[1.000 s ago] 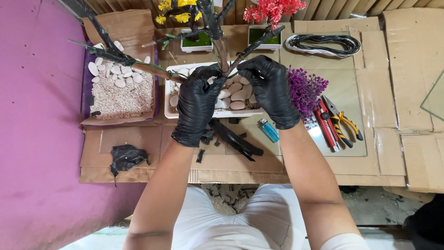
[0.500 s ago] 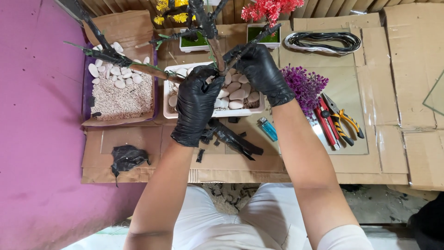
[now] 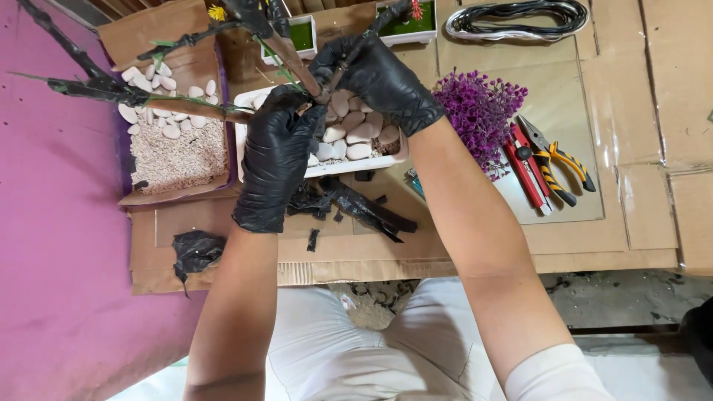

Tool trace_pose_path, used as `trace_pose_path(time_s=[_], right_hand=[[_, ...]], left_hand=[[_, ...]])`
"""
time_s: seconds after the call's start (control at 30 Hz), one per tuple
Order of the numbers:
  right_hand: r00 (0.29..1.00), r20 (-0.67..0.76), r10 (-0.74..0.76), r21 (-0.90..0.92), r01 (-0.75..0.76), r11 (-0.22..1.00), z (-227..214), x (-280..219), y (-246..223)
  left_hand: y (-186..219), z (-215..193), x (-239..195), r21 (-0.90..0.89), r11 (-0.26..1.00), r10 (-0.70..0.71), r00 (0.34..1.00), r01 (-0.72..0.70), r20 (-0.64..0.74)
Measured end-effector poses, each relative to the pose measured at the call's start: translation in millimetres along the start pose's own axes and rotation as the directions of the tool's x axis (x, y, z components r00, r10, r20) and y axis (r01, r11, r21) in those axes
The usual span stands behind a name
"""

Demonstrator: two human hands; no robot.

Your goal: Wrapping black tape around the wire stems of artificial plants to create a finished decorative arrangement

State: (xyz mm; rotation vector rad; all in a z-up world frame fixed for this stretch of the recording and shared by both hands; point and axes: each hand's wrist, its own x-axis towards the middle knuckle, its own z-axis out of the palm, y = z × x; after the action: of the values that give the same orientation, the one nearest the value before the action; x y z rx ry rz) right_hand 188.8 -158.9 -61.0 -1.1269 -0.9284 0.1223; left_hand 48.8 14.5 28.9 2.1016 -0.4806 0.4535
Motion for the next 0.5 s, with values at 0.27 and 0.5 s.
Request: trace_pose_path(time_s=[0.27,0.5], right_hand=[[0.998,0.063,0.015,-0.08,-0.01,0.997,3,10,-20],[0.999,0.034,0.012,-0.072,-0.009,0.997,-12,9,7]], left_hand=[[-3,-3,-2,-0.021,0.987,-0.159,0.985,0.16,0.064],[-25,-10,-7,0.457,0.878,0.156,0.988,-0.146,0.015]])
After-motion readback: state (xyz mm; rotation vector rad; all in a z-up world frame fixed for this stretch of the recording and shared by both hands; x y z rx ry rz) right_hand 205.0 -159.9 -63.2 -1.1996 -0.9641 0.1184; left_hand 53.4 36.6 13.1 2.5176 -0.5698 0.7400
